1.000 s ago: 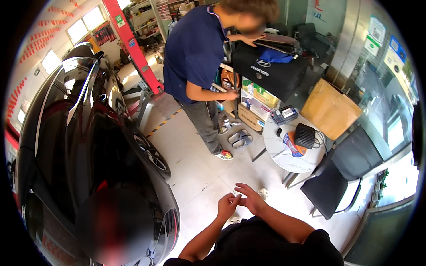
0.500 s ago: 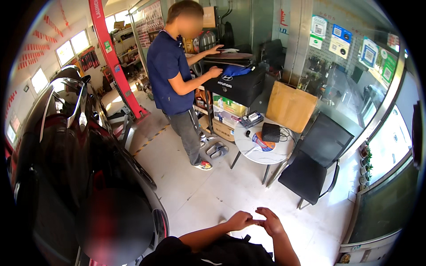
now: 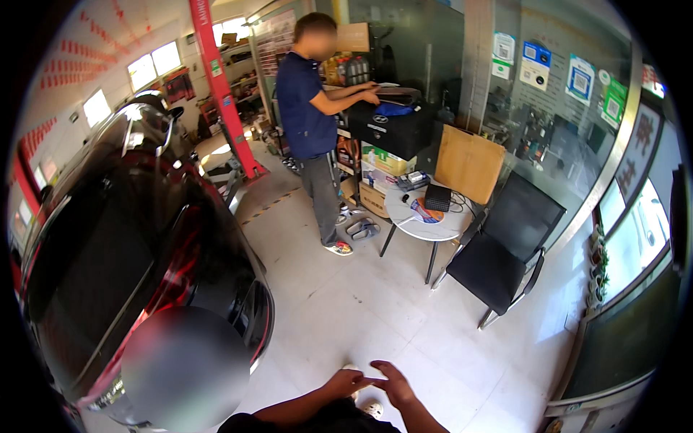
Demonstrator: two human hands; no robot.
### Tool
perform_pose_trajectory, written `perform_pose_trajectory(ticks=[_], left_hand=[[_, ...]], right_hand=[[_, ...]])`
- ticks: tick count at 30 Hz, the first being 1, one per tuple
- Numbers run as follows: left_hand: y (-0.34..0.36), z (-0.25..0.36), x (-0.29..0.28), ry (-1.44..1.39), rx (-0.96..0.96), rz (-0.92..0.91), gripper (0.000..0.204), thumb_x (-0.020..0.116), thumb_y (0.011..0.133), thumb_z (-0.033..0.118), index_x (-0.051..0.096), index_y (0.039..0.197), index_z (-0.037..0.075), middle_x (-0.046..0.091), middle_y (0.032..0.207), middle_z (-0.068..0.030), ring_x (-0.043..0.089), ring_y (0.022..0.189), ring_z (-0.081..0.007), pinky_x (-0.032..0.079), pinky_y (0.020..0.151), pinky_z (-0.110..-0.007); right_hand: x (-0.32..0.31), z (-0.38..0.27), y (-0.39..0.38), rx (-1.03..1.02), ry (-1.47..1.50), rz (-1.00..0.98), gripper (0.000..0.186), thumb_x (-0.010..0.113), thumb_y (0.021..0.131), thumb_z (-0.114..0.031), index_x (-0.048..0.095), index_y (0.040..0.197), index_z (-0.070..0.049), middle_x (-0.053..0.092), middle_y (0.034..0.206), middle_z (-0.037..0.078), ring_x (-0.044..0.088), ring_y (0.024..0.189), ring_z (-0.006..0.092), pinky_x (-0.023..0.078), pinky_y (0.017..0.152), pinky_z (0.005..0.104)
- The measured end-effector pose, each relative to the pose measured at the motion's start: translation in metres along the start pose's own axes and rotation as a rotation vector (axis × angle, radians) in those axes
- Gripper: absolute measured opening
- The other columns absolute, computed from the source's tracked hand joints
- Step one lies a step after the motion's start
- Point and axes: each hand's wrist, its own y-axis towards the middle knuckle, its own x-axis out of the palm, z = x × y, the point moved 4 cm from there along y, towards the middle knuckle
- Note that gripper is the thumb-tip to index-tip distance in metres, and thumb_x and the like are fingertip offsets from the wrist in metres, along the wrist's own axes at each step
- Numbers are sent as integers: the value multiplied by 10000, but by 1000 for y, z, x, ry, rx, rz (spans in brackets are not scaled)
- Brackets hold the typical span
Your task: The person inspects a damaged rear bumper on a silver SUV, then retrieves a power drill from a garage. They use the drill to remove screws from the taillight assembly, detach the light, and disconnect the wiring harness. The person then attempts to reposition the bumper cover.
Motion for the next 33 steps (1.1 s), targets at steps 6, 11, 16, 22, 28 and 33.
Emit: perform_pose_trajectory(ticks=[6,11,16,22,28,33], left_hand=[[-117,-26,-2,-3,-233,243,471,704,914,455,719,735,19,660,651,-166,656,620,-291,499,609,-387],[-238,-59,3,-276,-302,558,271,691,946,243,709,801,15,679,719,-148,648,636,-260,513,625,-379],[-404,-99,32,-895,-152,1047,261,539,1027,154,671,899,-30,668,793,-66,616,754,-149,502,740,-298],[-609,-153,97,-1772,234,1494,450,384,1021,416,528,1271,70,562,1319,-77,570,1199,-194,452,991,-407],[-777,-123,196,-1664,827,1916,713,296,995,644,320,1535,180,388,1530,-140,400,1412,-300,341,1148,-470],[-896,-103,214,-1701,703,1966,874,266,945,783,200,1609,218,245,1641,-156,322,1475,-330,280,1196,-472]], right_hand=[[75,48,-11,250,-343,-330,441,493,1052,-327,514,1404,-63,523,1416,73,516,1247,190,454,1014,365],[163,107,-27,425,-373,-493,478,482,1058,-356,487,1419,-42,496,1432,103,527,1287,239,433,1083,392],[285,208,-83,441,-461,-911,477,494,1064,-331,458,1436,-36,491,1425,101,596,1248,306,436,1060,370],[429,405,-242,234,-665,-1265,476,609,997,-314,498,1407,-100,496,1456,102,504,1297,239,394,1064,325],[449,537,-453,-979,-860,-1982,596,518,988,-496,478,1489,-176,315,1600,194,261,1469,460,199,1111,694],[507,630,-523,-934,-779,-2364,697,499,942,-608,483,1491,-180,337,1578,224,265,1478,443,123,1146,682]])
